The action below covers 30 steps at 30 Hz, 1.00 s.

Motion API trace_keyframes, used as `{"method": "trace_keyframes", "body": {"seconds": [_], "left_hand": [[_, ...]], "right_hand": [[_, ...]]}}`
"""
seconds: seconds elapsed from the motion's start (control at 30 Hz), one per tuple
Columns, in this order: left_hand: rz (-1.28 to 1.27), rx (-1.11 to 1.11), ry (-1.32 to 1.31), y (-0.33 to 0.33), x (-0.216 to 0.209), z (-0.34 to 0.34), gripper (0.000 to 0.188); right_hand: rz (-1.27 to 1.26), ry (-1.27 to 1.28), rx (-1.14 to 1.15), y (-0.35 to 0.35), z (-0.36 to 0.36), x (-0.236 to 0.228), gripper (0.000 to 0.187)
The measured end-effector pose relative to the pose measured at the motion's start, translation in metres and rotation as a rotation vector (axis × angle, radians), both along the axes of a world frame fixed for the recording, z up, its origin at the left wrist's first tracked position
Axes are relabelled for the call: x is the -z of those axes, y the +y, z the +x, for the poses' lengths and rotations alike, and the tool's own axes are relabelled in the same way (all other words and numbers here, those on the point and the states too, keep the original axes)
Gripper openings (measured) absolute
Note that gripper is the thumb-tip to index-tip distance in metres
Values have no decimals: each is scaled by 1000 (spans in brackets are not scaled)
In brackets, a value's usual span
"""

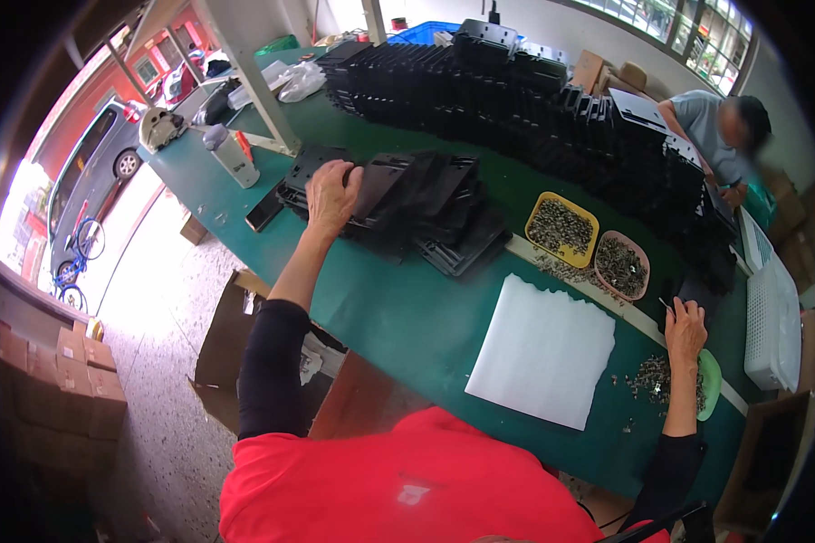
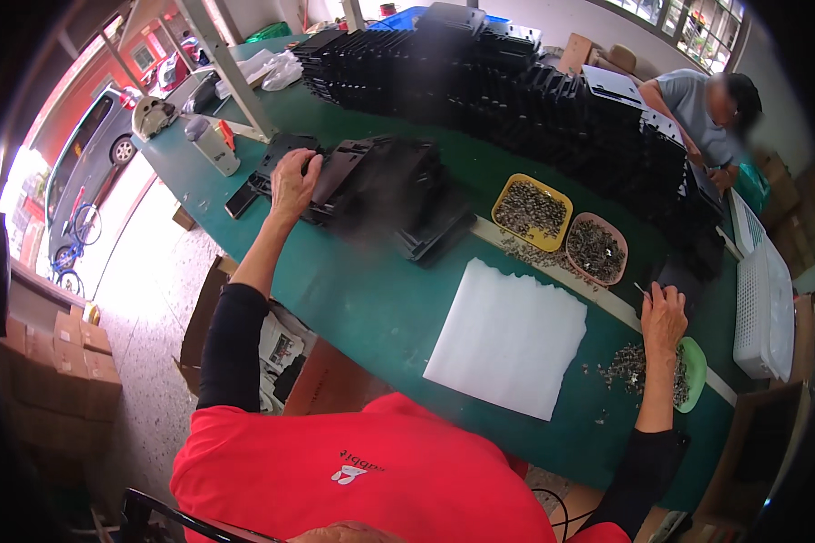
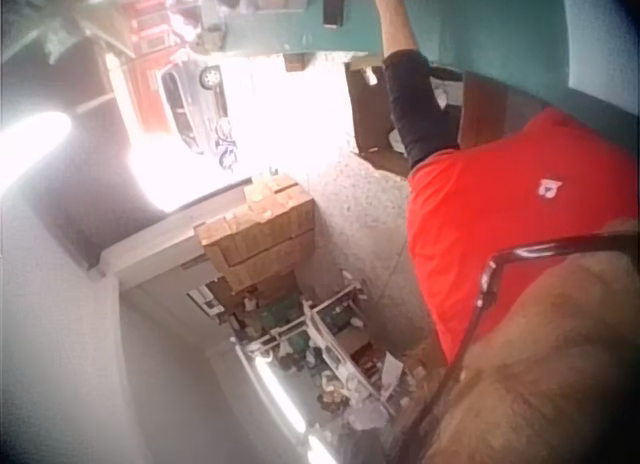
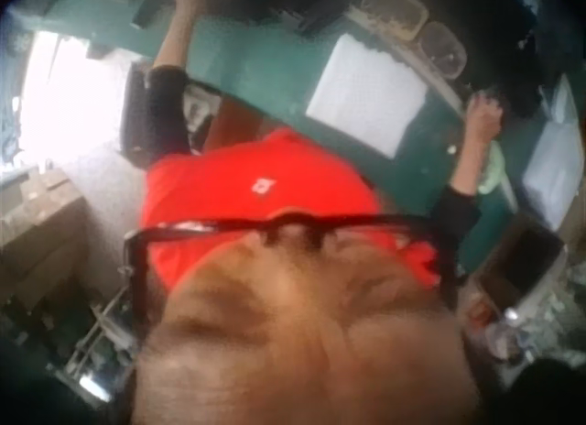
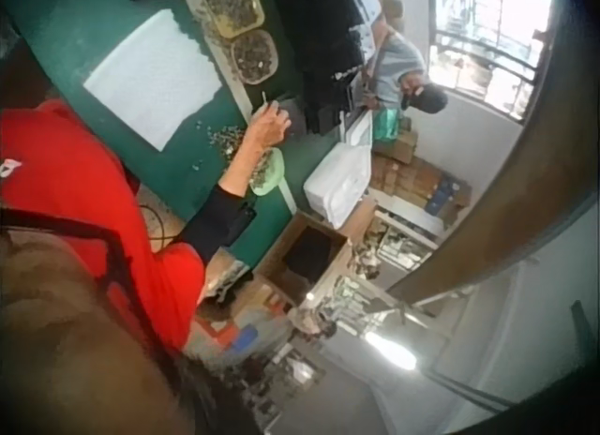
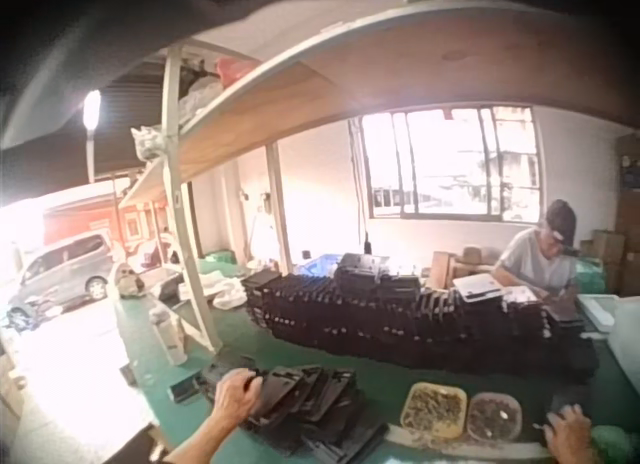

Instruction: The person uses a screwdriver to fasten screws into black rectangular electronic components placed on a white foam sheet. They repeatedly pick up screws from a nearby tray, align them with the screw holes on the device, and tighten them. The person handles multiple identical components one by one, moving the finished units to a stack on the left side of the table.

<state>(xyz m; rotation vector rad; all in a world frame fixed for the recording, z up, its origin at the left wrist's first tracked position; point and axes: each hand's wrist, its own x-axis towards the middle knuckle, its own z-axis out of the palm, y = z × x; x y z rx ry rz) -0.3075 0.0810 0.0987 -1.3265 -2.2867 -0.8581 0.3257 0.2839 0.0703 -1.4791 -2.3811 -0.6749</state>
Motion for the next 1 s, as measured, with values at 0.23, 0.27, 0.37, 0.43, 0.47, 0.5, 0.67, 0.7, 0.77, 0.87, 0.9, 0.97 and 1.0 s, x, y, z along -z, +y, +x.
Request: {"method": "trace_keyframes", "body": {"seconds": [0.23,0.27,0.37,0.43,0.47,0.5,0.67,0.7,0.77,0.87,0.9,0.97,1.0], "left_hand": [[0,177,-31,25,15,41,32],[17,136,4,19,9,45,29],[47,62,528,-6,10,-6,20],[25,-98,614,-27,-17,0,19],[-49,-231,627,-28,-29,5,19],[37,-220,667,-19,-44,23,17],[232,367,637,-44,-86,198,18],[184,534,651,-43,-81,227,19],[65,769,640,-36,-69,270,22],[-123,838,617,-30,-40,315,26],[-242,816,625,-30,-30,328,28],[-333,791,668,-29,-10,354,29],[-313,784,709,-30,-2,366,29]], "right_hand": [[108,175,-60,-18,-1,-10,34],[127,261,-101,-19,-1,-10,28],[-127,548,-144,-21,2,-9,17],[-361,652,-21,-45,-10,-22,15],[-466,652,68,-56,-6,-29,15],[-478,630,72,-64,10,-25,16],[-600,501,61,-80,32,0,16],[-596,499,18,-84,32,7,14],[-708,498,-72,-97,25,9,13],[-723,471,-179,-113,14,18,14],[-697,451,-193,-118,9,22,15],[-651,421,-188,-125,2,28,16],[-635,417,-177,-128,-1,31,16]]}}
